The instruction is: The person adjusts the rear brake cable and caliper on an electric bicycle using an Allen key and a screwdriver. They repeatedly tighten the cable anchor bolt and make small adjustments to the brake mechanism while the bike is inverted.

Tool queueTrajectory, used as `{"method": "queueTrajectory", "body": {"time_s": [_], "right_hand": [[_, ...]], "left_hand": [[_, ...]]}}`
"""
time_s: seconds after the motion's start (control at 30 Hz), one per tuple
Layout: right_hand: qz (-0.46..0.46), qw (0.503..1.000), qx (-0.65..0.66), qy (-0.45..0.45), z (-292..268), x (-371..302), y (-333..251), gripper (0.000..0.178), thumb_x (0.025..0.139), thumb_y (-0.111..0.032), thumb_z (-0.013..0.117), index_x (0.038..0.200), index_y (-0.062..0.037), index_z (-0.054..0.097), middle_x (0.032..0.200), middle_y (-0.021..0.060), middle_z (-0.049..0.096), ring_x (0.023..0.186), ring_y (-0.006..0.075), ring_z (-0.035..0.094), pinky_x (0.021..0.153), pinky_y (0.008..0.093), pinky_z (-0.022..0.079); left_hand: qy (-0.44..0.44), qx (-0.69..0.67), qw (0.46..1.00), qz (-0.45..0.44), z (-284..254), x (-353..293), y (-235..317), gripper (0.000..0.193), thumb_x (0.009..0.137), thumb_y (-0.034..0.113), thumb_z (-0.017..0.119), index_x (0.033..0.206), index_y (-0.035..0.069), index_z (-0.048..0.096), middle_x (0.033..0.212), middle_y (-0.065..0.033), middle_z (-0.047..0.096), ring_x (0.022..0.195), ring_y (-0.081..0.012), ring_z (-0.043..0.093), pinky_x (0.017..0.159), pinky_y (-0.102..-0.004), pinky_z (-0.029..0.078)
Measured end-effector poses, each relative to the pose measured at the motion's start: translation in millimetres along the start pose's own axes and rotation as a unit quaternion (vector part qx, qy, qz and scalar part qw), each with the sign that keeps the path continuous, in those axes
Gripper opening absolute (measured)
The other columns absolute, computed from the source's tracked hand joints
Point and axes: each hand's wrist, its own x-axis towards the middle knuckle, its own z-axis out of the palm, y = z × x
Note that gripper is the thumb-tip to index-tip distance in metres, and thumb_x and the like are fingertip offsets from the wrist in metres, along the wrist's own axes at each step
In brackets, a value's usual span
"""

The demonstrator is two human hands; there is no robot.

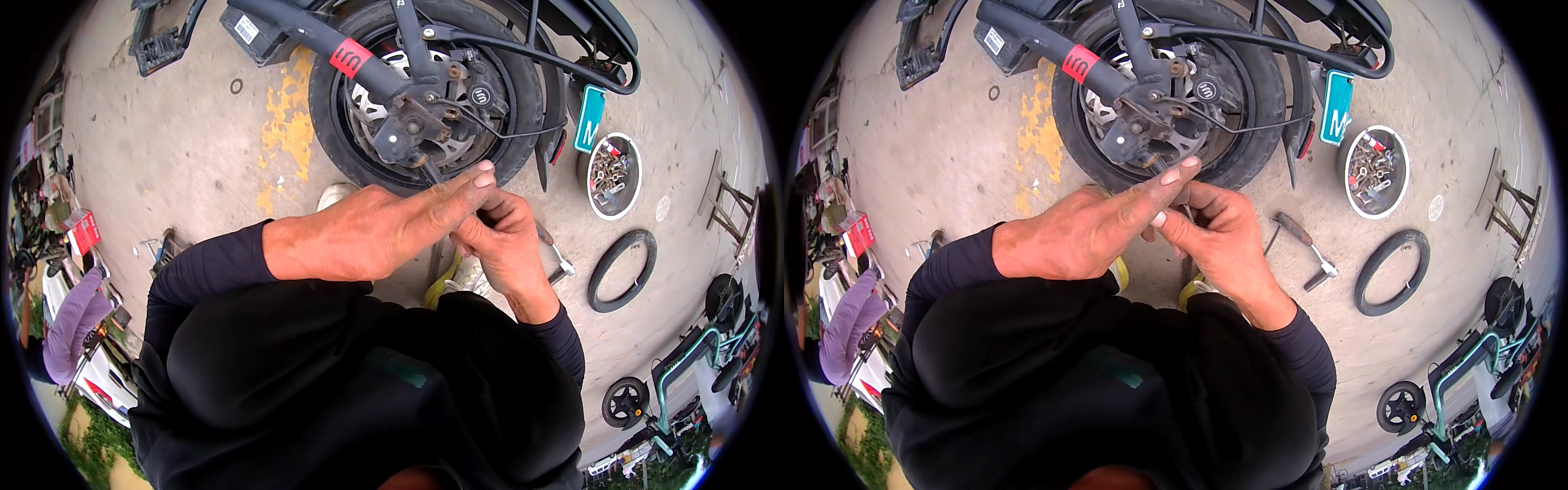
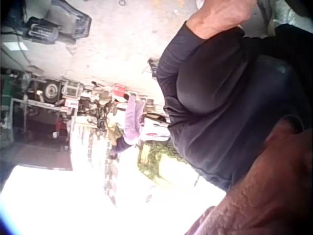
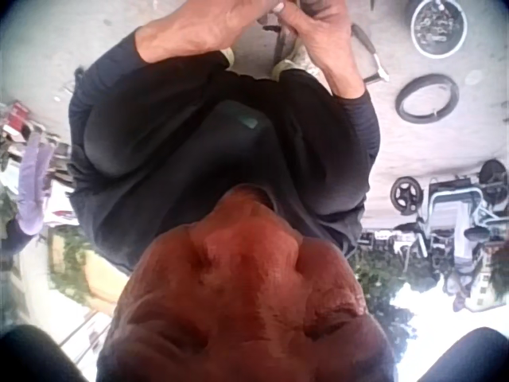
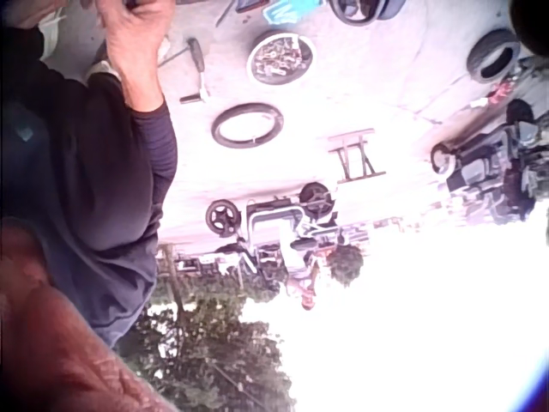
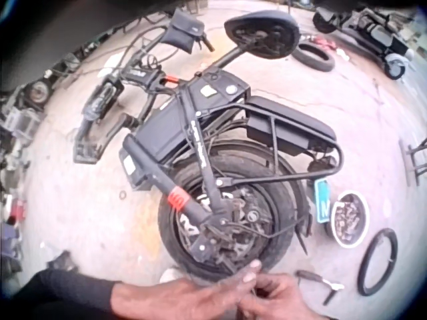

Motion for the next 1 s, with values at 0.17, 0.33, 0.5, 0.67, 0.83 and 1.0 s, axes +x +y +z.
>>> {"method": "queueTrajectory", "body": {"time_s": [0.17, 0.33, 0.5, 0.67, 0.83, 1.0], "right_hand": [[0.024, 0.999, 0.041, -0.024, -6.3, 7.3, 13.5, 0.019, 0.098, -0.015, 0.074, 0.11, -0.0002, 0.071, 0.088, 0.0021, 0.07, 0.064, 0.0046, 0.051, 0.056, 0.0219, 0.04], [0.034, 0.992, 0.124, -0.014, 1.2, 14.1, 6.5, 0.021, 0.098, -0.015, 0.073, 0.113, 0.0001, 0.069, 0.083, 0.0007, 0.065, 0.063, 0.0056, 0.05, 0.055, 0.0216, 0.038], [0.049, 0.986, 0.158, -0.02, -4.5, 18.2, 22.7, 0.022, 0.098, -0.015, 0.073, 0.113, 0.0002, 0.069, 0.082, 0.0002, 0.063, 0.063, 0.0063, 0.05, 0.052, 0.0211, 0.034], [0.029, 0.983, 0.179, -0.024, -0.9, 20.3, 22.9, 0.02, 0.1, -0.018, 0.07, 0.111, -0.0015, 0.067, 0.086, 0.0022, 0.064, 0.061, 0.007, 0.047, 0.051, 0.0211, 0.031], [0.031, 0.979, 0.199, -0.027, -8.6, 23.5, 26.7, 0.024, 0.102, -0.021, 0.067, 0.114, -0.0016, 0.063, 0.09, 0.0029, 0.063, 0.062, 0.0074, 0.047, 0.051, 0.0212, 0.03], [-0.027, 0.976, 0.2, 0.081, -27.6, 21.4, 21.9, 0.026, 0.103, -0.025, 0.066, 0.114, -0.0008, 0.064, 0.094, 0.0057, 0.063, 0.063, 0.0086, 0.052, 0.049, 0.0209, 0.031]], "left_hand": [[0.036, -0.012, 0.999, -0.018, -5.9, 0.2, 1.7, 0.072, 0.09, -0.008, 0.061, 0.157, 0.0, 0.034, 0.155, -0.0269, 0.046, 0.107, -0.0382, 0.072, 0.071, -0.0367, 0.062], [0.194, 0.002, 0.98, -0.042, -9.5, 0.1, -6.4, 0.039, 0.074, 0.001, 0.086, 0.11, 0.005, 0.071, 0.119, -0.01, 0.071, 0.086, -0.0233, 0.076, 0.065, -0.029, 0.061], [0.213, 0.027, 0.977, -0.006, -7.6, -1.1, -15.1, 0.033, 0.073, 0.001, 0.086, 0.104, 0.005, 0.076, 0.105, -0.0084, 0.074, 0.081, -0.0217, 0.075, 0.063, -0.0277, 0.06], [0.231, 0.023, 0.973, 0.014, -3.4, 2.4, -26.4, 0.039, 0.072, 0.002, 0.087, 0.11, 0.005, 0.076, 0.105, -0.0082, 0.074, 0.078, -0.0212, 0.074, 0.063, -0.0283, 0.061], [0.232, 0.091, 0.968, 0.028, -2.1, 9.0, -32.2, 0.044, 0.07, 0.009, 0.089, 0.112, 0.006, 0.075, 0.106, -0.0075, 0.074, 0.087, -0.0244, 0.073, 0.07, -0.0332, 0.06], [0.223, 0.237, 0.945, -0.023, -33.9, 30.3, -39.1, 0.062, 0.068, 0.016, 0.09, 0.125, 0.009, 0.068, 0.124, -0.0075, 0.068, 0.115, -0.0302, 0.065, 0.097, -0.0437, 0.053]]}}
